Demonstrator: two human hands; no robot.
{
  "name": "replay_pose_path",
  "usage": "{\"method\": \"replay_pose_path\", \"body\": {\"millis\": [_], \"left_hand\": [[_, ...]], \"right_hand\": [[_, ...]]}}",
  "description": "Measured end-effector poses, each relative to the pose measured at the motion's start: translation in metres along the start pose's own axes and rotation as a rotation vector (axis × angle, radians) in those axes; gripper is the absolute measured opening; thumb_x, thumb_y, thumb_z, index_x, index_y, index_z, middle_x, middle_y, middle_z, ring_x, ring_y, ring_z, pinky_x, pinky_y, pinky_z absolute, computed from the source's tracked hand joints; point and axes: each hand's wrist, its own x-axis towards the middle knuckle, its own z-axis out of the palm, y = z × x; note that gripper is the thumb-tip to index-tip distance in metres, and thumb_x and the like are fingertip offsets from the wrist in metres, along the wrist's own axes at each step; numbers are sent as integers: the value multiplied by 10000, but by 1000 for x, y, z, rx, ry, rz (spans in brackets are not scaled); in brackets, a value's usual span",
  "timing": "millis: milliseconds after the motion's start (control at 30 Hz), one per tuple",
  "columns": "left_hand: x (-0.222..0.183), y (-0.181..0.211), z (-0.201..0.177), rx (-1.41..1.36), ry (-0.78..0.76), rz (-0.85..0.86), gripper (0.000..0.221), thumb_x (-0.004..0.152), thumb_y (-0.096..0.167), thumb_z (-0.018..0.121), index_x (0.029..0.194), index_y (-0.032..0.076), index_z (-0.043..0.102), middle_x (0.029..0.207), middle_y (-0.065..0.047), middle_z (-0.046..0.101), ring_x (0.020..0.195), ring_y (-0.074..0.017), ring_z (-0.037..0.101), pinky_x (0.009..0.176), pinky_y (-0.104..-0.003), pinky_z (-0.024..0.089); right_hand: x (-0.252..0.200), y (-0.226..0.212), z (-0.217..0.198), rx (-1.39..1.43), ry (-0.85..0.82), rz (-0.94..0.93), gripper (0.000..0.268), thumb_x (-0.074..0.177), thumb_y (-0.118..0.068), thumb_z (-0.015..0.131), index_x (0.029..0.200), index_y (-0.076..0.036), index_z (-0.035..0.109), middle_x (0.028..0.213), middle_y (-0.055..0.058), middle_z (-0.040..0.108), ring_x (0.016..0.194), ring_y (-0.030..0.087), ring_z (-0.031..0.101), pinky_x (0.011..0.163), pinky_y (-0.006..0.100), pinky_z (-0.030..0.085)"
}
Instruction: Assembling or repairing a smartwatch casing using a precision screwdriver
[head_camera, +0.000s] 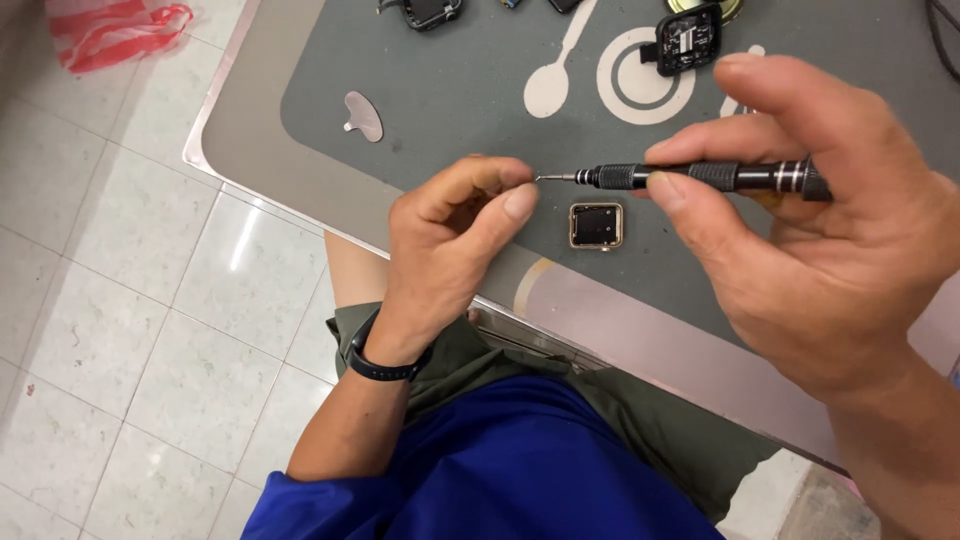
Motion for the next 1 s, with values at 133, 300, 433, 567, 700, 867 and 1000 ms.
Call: {"method": "replay_pose_path", "body": {"millis": [133, 300, 433, 567, 700, 867, 1000], "left_hand": [[3, -2, 6, -91, 47, -54, 154, 946, 150, 750, 1076, 67, 751, 941, -25, 739, 833, -66, 639, 706, -192, 495], [6, -4, 12, -174, 61, -48, 156, 933, 111, 743, 1058, 18, 750, 895, -134, 771, 684, -136, 647, 659, -214, 566], [7, 2, 14, -177, 69, -50, 106, 949, 100, 720, 1010, 22, 758, 846, -108, 750, 670, -118, 628, 675, -218, 545], [7, -3, 17, -388, 51, -119, 165, 952, 132, 711, 994, -21, 753, 832, -139, 739, 679, -176, 654, 637, -257, 566], [11, -6, 19, -813, -54, -247, 196, 976, 165, 685, 923, -24, 704, 834, -103, 682, 780, -205, 699, 612, -286, 554], [12, -4, 19, -932, -106, -293, 180, 989, 145, 657, 891, -6, 665, 826, -96, 661, 785, -209, 691, 615, -292, 553], [12, -5, 20, -930, -142, -293, 208, 996, 182, 651, 897, -1, 651, 814, -84, 637, 776, -196, 675, 624, -288, 558]], "right_hand": [[-1, 5, 1, 12, 11, 28, 505, 1067, 261, 837, 1444, 177, 511, 1175, 314, 720, 1141, 365, 746, 1026, 385, 578], [-1, 7, 1, 76, 13, 35, 516, 1054, 272, 822, 1433, 178, 485, 1209, 325, 688, 1119, 371, 754, 1146, 431, 555], [0, 2, 2, 59, 12, 89, 499, 1067, 252, 815, 1440, 163, 495, 1142, 304, 714, 1110, 357, 756, 830, 321, 588], [0, 0, 4, 63, 25, 95, 486, 1072, 255, 805, 1435, 169, 493, 1202, 310, 681, 1117, 354, 750, 842, 322, 563], [4, -2, 9, 211, 75, 75, 456, 1067, 290, 682, 1404, 192, 391, 1114, 399, 664, 934, 393, 732, 910, 427, 669], [0, -1, 8, 205, 77, 37, 474, 1095, 303, 646, 1443, 162, 357, 1115, 383, 617, 1025, 417, 720, 970, 523, 734], [1, -2, 8, 164, 77, 15, 471, 1048, 294, 683, 1403, 190, 391, 1093, 392, 664, 948, 396, 716, 895, 461, 692]]}}
